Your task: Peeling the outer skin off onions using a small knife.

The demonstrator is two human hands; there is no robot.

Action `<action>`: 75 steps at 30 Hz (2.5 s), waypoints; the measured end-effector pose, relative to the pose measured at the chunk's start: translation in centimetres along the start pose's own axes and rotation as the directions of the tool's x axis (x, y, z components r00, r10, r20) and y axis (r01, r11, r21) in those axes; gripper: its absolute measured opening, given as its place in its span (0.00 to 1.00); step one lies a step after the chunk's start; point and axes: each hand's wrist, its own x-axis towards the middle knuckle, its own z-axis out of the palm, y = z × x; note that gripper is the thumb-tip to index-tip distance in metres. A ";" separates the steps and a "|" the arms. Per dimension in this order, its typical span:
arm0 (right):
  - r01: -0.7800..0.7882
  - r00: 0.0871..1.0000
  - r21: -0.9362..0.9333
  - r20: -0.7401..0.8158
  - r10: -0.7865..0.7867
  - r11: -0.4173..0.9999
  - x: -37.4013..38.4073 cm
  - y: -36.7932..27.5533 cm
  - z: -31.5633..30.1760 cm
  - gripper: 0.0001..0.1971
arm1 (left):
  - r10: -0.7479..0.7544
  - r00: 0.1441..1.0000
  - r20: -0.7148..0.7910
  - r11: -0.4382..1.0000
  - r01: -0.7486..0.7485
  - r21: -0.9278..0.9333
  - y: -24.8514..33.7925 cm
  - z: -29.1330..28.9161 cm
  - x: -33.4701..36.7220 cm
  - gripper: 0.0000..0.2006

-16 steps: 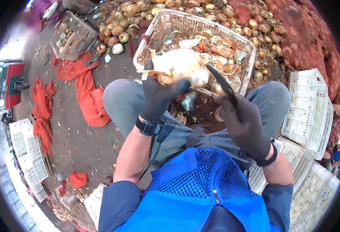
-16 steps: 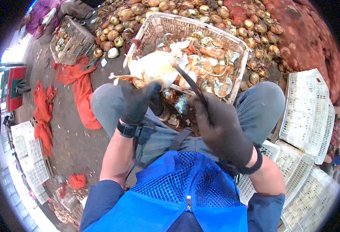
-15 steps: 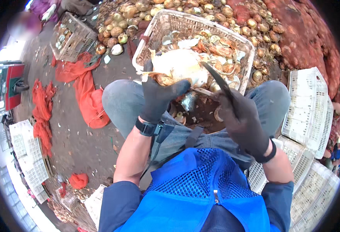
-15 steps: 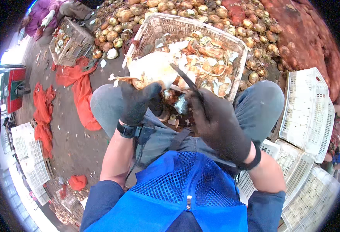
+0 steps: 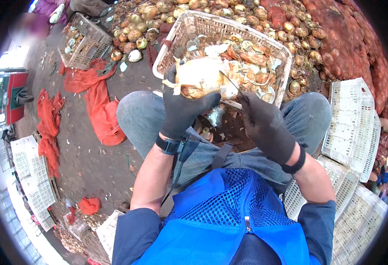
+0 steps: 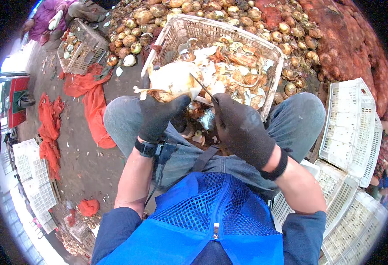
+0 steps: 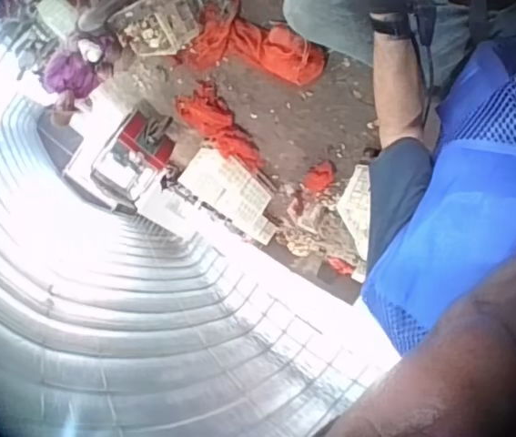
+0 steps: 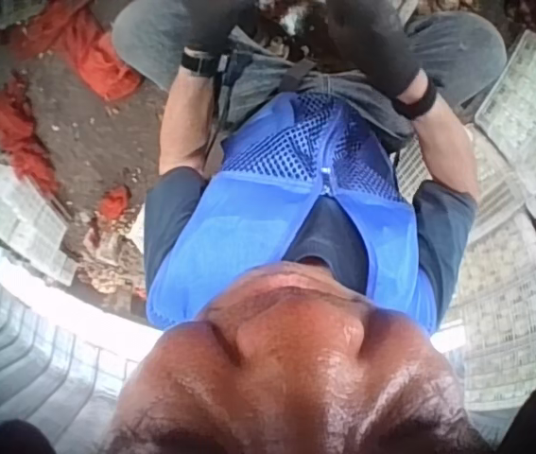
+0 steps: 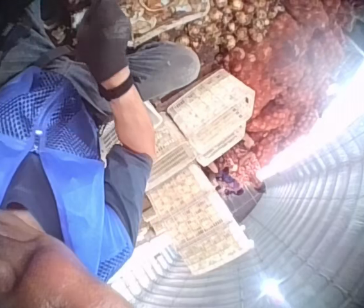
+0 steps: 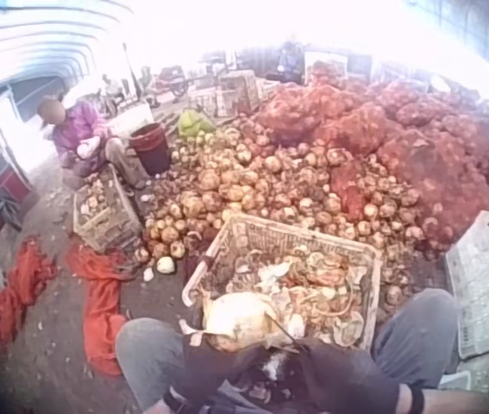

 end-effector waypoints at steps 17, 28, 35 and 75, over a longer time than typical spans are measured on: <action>0.094 0.989 -0.147 0.127 -0.075 0.985 2.0 9.6 10.4 0.09 | 0.001 0.999 0.046 0.944 -0.016 0.330 -11.7 -2.7 -1.7 0.35; -0.062 0.984 -0.050 0.163 0.070 0.997 2.8 9.7 12.5 0.07 | -0.328 0.944 -0.021 0.938 0.328 0.112 -11.9 -3.1 -1.5 0.36; -0.207 0.975 0.123 0.101 0.196 0.971 2.9 9.0 13.0 0.07 | -0.350 0.937 0.013 0.924 0.343 0.171 -10.6 -2.8 -1.0 0.33; -0.413 0.898 0.407 0.331 0.290 0.815 2.3 6.7 13.8 0.11 | -0.614 0.776 0.148 0.485 0.519 -0.704 -13.1 -6.0 -0.3 0.31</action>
